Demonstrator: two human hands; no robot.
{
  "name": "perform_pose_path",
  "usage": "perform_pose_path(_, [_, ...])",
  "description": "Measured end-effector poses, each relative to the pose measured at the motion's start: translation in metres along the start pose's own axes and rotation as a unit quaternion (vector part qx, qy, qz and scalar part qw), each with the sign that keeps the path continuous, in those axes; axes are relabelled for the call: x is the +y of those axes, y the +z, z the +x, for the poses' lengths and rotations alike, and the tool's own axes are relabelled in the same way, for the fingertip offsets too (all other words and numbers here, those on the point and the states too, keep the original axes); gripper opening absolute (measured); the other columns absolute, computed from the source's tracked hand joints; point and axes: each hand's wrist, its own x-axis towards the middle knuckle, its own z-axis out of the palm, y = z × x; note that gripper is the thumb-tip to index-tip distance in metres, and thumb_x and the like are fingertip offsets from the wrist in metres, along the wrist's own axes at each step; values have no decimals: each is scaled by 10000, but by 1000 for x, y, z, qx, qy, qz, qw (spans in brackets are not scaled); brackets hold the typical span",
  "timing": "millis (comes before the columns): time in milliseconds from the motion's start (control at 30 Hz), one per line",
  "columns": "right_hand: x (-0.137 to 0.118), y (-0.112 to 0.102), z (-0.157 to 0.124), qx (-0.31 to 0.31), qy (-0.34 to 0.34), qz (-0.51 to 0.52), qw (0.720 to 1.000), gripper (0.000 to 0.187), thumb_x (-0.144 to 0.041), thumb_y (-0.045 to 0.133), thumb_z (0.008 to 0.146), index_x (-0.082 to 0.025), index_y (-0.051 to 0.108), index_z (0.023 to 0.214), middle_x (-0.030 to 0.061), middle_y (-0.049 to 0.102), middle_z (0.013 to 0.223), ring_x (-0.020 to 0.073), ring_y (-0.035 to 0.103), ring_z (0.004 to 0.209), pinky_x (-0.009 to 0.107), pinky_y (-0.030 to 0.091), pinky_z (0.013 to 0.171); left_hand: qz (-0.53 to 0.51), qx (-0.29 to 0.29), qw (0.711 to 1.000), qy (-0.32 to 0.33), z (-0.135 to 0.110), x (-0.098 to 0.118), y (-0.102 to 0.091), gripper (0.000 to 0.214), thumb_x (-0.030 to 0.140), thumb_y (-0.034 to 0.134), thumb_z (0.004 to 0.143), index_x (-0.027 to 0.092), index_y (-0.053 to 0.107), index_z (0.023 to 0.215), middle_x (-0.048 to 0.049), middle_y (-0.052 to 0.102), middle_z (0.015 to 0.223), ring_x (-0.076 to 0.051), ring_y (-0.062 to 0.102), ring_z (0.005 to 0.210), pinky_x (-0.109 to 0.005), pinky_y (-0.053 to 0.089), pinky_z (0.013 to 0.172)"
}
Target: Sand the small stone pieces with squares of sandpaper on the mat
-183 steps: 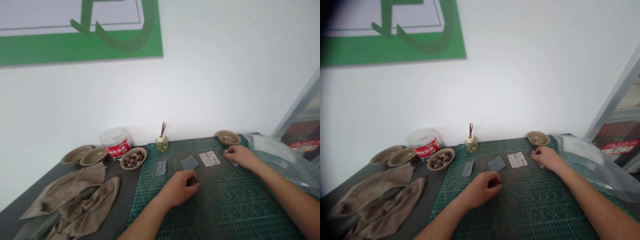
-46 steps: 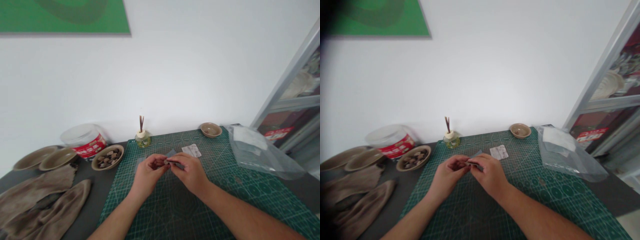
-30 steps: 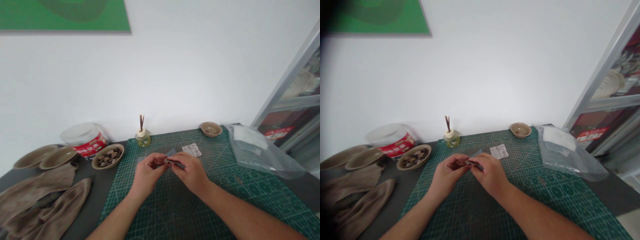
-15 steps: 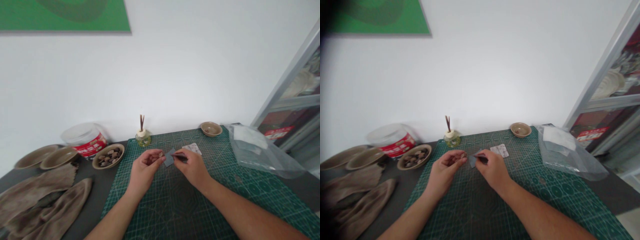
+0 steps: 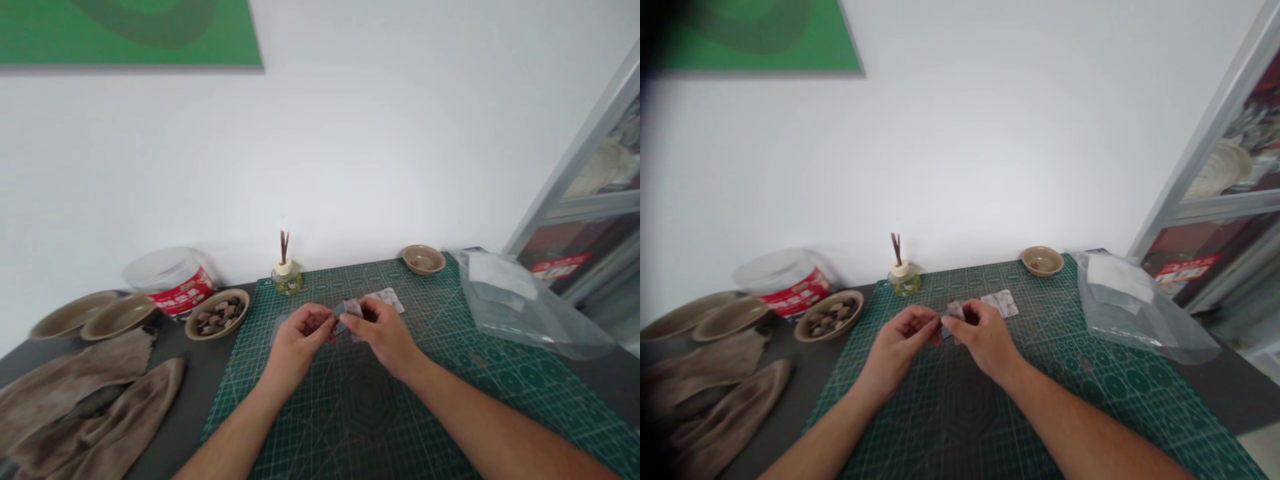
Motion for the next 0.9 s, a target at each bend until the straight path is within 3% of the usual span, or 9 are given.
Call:
perform_pose_path(167, [0,0,-1,-16,-8,-22,1000,188,-356,716,791,-169,696,801,5,642,724,147,570,678,269,449,642,17,-18,1000,6,-1,-4,0,165,260,720,782,168,622,877,-5,680,723,-142,644,668,-241,514,644])
perform_pose_path(333, [3,2,0,-11,-28,12,999,149,-297,709,791,-188,687,890,6,662,773,144,594,678,272,474,636,64,0,998,22,-1,-6,0,129,228,724,758,166,649,844,-4,682,734,-130,629,674,-222,499,637])
perform_pose_path(533, [12,3,2,38,-3,82,996,512,-261,762,732,-224,580,1209,-51,582,681,131,560,596,255,465,554,119,-9,993,27,-4,-7,0,118,253,707,783,164,669,850,-15,705,756,-140,644,694,-225,497,641])
perform_pose_path(700, [14,2,1,5,24,57,998,212,-291,733,770,-162,709,937,30,685,807,154,612,717,278,473,645,153,15,987,43,-4,-7,0,121,280,686,805,168,674,850,-4,694,734,-136,630,665,-220,482,606])
perform_pose_path(900, [10,5,0,11,29,74,997,159,-300,717,789,-161,725,866,12,674,742,138,590,662,268,453,620,219,-1,973,74,-3,-3,-3,79,225,661,811,180,697,866,3,697,761,-137,640,702,-227,487,655])
